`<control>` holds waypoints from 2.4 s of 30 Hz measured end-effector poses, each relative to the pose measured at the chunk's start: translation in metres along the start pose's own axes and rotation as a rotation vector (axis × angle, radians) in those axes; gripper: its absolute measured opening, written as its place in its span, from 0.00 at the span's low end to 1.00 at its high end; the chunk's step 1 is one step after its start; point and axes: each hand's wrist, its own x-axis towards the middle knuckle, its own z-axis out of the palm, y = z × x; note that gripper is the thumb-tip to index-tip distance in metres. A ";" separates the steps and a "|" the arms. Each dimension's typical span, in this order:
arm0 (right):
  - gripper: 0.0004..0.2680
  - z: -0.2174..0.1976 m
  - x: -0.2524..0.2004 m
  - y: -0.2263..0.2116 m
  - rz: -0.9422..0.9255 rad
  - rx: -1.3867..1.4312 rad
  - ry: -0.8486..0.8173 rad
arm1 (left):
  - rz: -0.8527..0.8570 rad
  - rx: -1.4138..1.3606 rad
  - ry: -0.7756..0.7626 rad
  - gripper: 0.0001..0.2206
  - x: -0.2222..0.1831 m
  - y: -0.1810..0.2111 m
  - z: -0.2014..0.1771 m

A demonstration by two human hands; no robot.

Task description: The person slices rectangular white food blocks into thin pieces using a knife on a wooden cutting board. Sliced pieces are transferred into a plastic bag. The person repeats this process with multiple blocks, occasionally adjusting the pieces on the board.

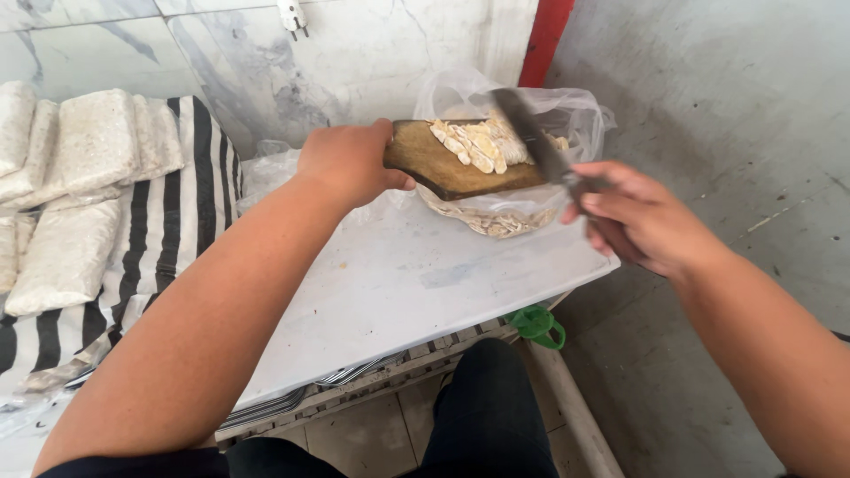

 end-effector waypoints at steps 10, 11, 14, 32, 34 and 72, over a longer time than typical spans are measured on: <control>0.16 0.050 0.048 -0.013 0.083 0.098 -0.160 | 0.048 0.041 -0.034 0.28 0.011 0.009 -0.007; 0.16 0.049 0.051 -0.012 0.087 0.090 -0.152 | 0.049 0.049 -0.040 0.28 0.013 0.009 -0.008; 0.16 0.044 0.059 -0.007 0.098 0.083 -0.118 | 0.045 0.062 -0.056 0.28 0.020 0.009 -0.010; 0.13 -0.007 0.105 0.026 0.126 0.109 -0.040 | -0.037 0.181 -0.119 0.30 0.034 0.004 -0.035; 0.13 -0.010 0.110 0.028 0.136 0.106 -0.024 | -0.046 0.189 -0.106 0.29 0.033 -0.001 -0.041; 0.18 -0.011 0.072 0.025 0.142 -0.318 0.138 | -0.172 0.157 -0.007 0.30 -0.087 -0.062 -0.096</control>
